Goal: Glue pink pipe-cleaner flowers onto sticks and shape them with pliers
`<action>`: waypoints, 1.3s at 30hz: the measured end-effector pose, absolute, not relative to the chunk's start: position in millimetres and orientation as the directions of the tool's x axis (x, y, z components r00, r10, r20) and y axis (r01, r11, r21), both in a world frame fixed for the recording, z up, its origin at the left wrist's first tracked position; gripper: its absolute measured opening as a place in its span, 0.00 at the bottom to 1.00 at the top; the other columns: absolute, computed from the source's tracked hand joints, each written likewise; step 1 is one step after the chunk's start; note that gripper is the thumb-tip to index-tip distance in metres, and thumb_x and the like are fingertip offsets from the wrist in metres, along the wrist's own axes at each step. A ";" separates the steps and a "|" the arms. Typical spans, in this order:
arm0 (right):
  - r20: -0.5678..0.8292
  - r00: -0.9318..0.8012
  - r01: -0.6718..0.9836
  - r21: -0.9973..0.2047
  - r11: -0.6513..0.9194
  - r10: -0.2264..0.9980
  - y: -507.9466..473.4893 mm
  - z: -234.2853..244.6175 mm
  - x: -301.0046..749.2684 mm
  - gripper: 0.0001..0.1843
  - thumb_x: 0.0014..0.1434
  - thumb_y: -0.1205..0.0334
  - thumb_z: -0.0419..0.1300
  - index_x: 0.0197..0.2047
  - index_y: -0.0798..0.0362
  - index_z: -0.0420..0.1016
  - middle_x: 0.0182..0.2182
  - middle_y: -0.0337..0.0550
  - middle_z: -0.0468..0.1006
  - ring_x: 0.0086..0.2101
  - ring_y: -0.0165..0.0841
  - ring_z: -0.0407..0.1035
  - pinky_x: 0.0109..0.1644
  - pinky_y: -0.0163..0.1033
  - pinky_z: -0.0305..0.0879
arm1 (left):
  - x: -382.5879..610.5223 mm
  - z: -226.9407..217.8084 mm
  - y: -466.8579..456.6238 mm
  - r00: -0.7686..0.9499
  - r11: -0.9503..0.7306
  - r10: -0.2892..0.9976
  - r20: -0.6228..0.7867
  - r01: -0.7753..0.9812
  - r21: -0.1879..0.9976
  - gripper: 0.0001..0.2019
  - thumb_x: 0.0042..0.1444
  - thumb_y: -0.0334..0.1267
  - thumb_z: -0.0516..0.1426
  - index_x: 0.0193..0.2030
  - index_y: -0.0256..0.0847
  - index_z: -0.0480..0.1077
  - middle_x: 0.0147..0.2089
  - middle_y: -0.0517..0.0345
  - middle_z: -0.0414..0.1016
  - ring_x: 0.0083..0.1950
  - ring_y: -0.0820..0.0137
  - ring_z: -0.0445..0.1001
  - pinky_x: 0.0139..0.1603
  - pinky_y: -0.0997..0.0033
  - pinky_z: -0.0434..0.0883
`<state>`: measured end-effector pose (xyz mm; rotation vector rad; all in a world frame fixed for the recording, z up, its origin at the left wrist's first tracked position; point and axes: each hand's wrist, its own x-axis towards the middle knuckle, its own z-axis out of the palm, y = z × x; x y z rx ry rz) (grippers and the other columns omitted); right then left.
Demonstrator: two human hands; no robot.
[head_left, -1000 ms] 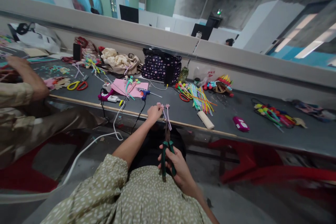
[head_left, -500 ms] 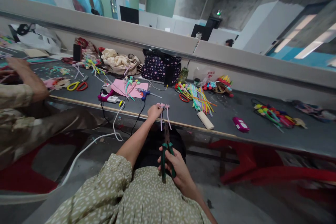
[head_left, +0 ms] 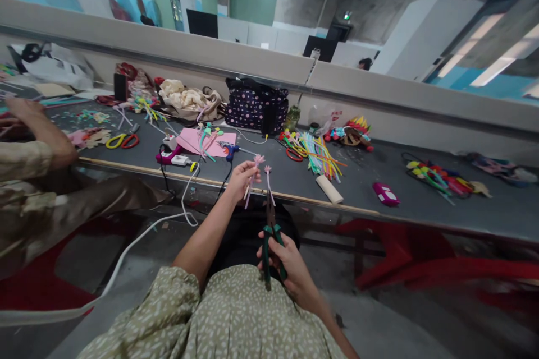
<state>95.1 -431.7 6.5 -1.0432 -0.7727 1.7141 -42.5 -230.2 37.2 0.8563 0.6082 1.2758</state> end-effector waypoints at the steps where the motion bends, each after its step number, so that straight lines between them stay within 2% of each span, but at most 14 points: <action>1: -0.293 -0.184 -0.393 -0.853 -0.343 0.938 -432.1 7.8 95.1 0.24 0.55 0.47 0.66 0.47 0.57 0.71 0.26 0.43 0.79 0.20 0.31 0.74 0.23 0.32 0.67 | -43.3 39.6 -234.3 0.231 0.096 0.972 0.052 -0.586 0.804 0.19 0.38 0.38 0.70 0.35 0.37 0.69 0.29 0.61 0.74 0.24 0.79 0.68 0.21 0.82 0.62; 4: -0.273 -0.188 -0.379 -0.866 -0.326 0.943 -433.9 11.4 95.3 0.24 0.56 0.48 0.66 0.47 0.57 0.72 0.26 0.43 0.79 0.21 0.31 0.74 0.24 0.33 0.68 | -45.0 45.6 -245.6 0.288 0.160 0.957 0.035 -0.625 0.764 0.17 0.42 0.41 0.69 0.33 0.34 0.69 0.25 0.64 0.68 0.17 0.86 0.52 0.14 0.86 0.48; 6: -0.252 -0.199 -0.377 -0.872 -0.311 0.947 -435.1 12.8 95.8 0.23 0.57 0.48 0.65 0.47 0.57 0.72 0.26 0.44 0.79 0.21 0.31 0.74 0.25 0.33 0.69 | -46.1 47.7 -252.5 0.312 0.190 0.950 0.020 -0.628 0.755 0.18 0.44 0.44 0.69 0.34 0.33 0.71 0.23 0.66 0.64 0.16 0.87 0.49 0.14 0.86 0.45; 10: -0.219 -0.209 -0.384 -0.878 -0.287 0.953 -435.0 12.7 97.5 0.22 0.58 0.49 0.64 0.47 0.58 0.71 0.27 0.44 0.79 0.22 0.32 0.74 0.26 0.35 0.70 | -50.1 47.9 -265.9 0.340 0.206 0.940 0.036 -0.648 0.733 0.20 0.48 0.50 0.66 0.37 0.32 0.73 0.21 0.67 0.60 0.16 0.86 0.48 0.13 0.85 0.45; 14: -0.215 -0.219 -0.390 -0.875 -0.288 0.952 -432.7 13.6 99.3 0.22 0.58 0.49 0.64 0.48 0.57 0.71 0.27 0.44 0.79 0.22 0.33 0.75 0.27 0.35 0.70 | -56.1 48.4 -279.2 0.305 0.170 0.951 0.053 -0.658 0.733 0.17 0.51 0.48 0.64 0.36 0.34 0.73 0.20 0.66 0.61 0.15 0.85 0.50 0.13 0.85 0.47; 16: -0.212 -0.224 -0.386 -0.877 -0.286 0.951 -432.6 15.8 100.0 0.22 0.59 0.49 0.64 0.48 0.57 0.71 0.27 0.44 0.79 0.22 0.32 0.75 0.26 0.34 0.69 | -58.9 50.3 -285.7 0.270 0.127 0.960 0.069 -0.643 0.755 0.14 0.52 0.46 0.64 0.36 0.35 0.74 0.21 0.65 0.63 0.16 0.84 0.54 0.14 0.85 0.51; 19: -0.205 -0.231 -0.376 -0.883 -0.281 0.951 -435.3 21.9 101.1 0.21 0.59 0.50 0.63 0.47 0.57 0.71 0.27 0.44 0.79 0.23 0.32 0.75 0.27 0.34 0.69 | -61.6 54.4 -294.6 0.213 0.061 0.973 0.089 -0.611 0.789 0.13 0.50 0.44 0.65 0.34 0.35 0.74 0.27 0.59 0.73 0.23 0.79 0.68 0.24 0.81 0.66; 21: -0.189 -0.251 -0.371 -0.887 -0.274 0.949 -438.8 27.4 102.0 0.20 0.59 0.50 0.63 0.47 0.57 0.71 0.27 0.44 0.79 0.23 0.33 0.75 0.28 0.35 0.70 | -62.2 56.7 -299.7 0.168 -0.001 0.978 0.123 -0.589 0.808 0.12 0.48 0.42 0.67 0.34 0.35 0.75 0.32 0.56 0.77 0.29 0.76 0.73 0.33 0.77 0.71; 24: -0.152 -0.301 -0.359 -0.896 -0.259 0.941 -445.0 36.0 104.1 0.20 0.60 0.51 0.62 0.48 0.57 0.72 0.28 0.46 0.79 0.24 0.33 0.75 0.28 0.36 0.71 | -62.3 59.2 -306.0 0.124 -0.085 0.975 0.182 -0.550 0.831 0.11 0.46 0.39 0.68 0.34 0.37 0.76 0.36 0.56 0.80 0.34 0.74 0.76 0.40 0.74 0.72; 29: -0.119 -0.409 -0.349 -0.896 -0.276 0.905 -452.2 44.1 106.9 0.19 0.61 0.51 0.62 0.48 0.57 0.72 0.29 0.47 0.80 0.26 0.34 0.75 0.30 0.38 0.72 | -62.6 62.5 -312.2 0.101 -0.164 0.964 0.246 -0.505 0.848 0.10 0.45 0.39 0.69 0.31 0.38 0.76 0.35 0.56 0.80 0.36 0.69 0.78 0.43 0.70 0.72; 33: -0.119 -0.421 -0.339 -0.899 -0.278 0.899 -453.1 45.4 105.5 0.19 0.61 0.52 0.62 0.48 0.58 0.73 0.30 0.48 0.80 0.26 0.35 0.76 0.30 0.39 0.73 | -63.3 64.1 -313.9 0.078 -0.241 0.945 0.317 -0.488 0.839 0.08 0.45 0.39 0.68 0.29 0.39 0.77 0.35 0.56 0.78 0.40 0.67 0.77 0.47 0.67 0.72; 39: -0.140 -0.444 -0.351 -0.882 -0.316 0.885 -453.5 47.4 104.2 0.22 0.60 0.48 0.62 0.48 0.58 0.73 0.29 0.48 0.80 0.26 0.35 0.76 0.31 0.40 0.74 | -66.2 65.0 -314.2 0.092 -0.310 0.921 0.379 -0.417 0.855 0.06 0.45 0.38 0.69 0.29 0.39 0.80 0.35 0.54 0.77 0.40 0.67 0.76 0.47 0.67 0.71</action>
